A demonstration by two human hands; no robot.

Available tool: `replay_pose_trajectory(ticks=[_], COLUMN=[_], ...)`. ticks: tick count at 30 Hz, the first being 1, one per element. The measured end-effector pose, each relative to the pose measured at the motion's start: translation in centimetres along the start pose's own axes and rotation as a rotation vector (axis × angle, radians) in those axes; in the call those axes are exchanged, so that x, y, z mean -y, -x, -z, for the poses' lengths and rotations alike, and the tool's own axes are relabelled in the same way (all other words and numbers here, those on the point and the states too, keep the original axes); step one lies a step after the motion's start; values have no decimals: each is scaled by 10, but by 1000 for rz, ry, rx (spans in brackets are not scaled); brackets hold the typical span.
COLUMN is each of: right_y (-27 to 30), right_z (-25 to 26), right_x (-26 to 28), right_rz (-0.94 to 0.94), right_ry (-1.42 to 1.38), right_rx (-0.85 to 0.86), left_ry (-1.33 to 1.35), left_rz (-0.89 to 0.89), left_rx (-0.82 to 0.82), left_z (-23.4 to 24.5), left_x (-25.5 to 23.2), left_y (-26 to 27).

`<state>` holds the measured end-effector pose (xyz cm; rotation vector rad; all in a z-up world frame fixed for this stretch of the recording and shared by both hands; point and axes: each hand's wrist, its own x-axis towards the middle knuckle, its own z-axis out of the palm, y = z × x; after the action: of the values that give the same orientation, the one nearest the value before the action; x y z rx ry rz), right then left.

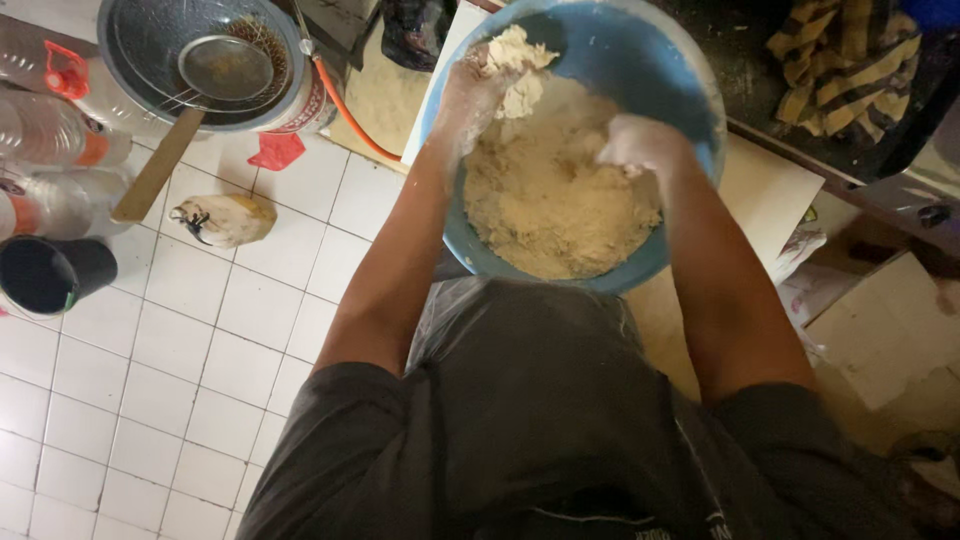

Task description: The person kneads dough in a blue bowl by hand and periodically drops portions of the dough into a large pot of hot oil.

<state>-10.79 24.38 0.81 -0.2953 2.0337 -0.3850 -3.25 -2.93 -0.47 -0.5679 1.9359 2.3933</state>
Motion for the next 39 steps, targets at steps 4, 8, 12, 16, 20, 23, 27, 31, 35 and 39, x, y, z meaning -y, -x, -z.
replay_pose_trajectory(ticks=[4, 8, 12, 16, 20, 23, 27, 31, 35, 39], right_y=[6, -2, -18, -17, 13, 34, 46, 54, 42, -4], right_z=[14, 3, -15, -26, -24, -17, -9, -19, -24, -44], right_x=[-31, -44, -39, -25, -9, 1, 15, 19, 24, 25], right_rz=[382, 507, 392, 167, 373, 547, 556, 538, 462, 378], right_ry=[-626, -1125, -926, -1246, -1611, -1657, -1573, -1503, -1272, -419], right_rx=[-289, -201, -256, -181, -59, -13, -77, -89, -173, -721], left_ry=[39, -1226, -765, -576, -399, -563, -283, 68, -343, -80], left_rz=[-8, -91, 264, -86, -164, 236, 207, 345, 241, 94], left_rx=[-3, -13, 134, 304, 413, 370, 356, 366, 209, 148], left_z=[-14, -23, -42, -68, -71, -61, -35, -19, -13, -11], left_x=[11, 37, 65, 78, 56, 33, 12, 9, -10, -35], left_y=[-6, 18, 38, 47, 48, 43, 39, 50, 51, 35])
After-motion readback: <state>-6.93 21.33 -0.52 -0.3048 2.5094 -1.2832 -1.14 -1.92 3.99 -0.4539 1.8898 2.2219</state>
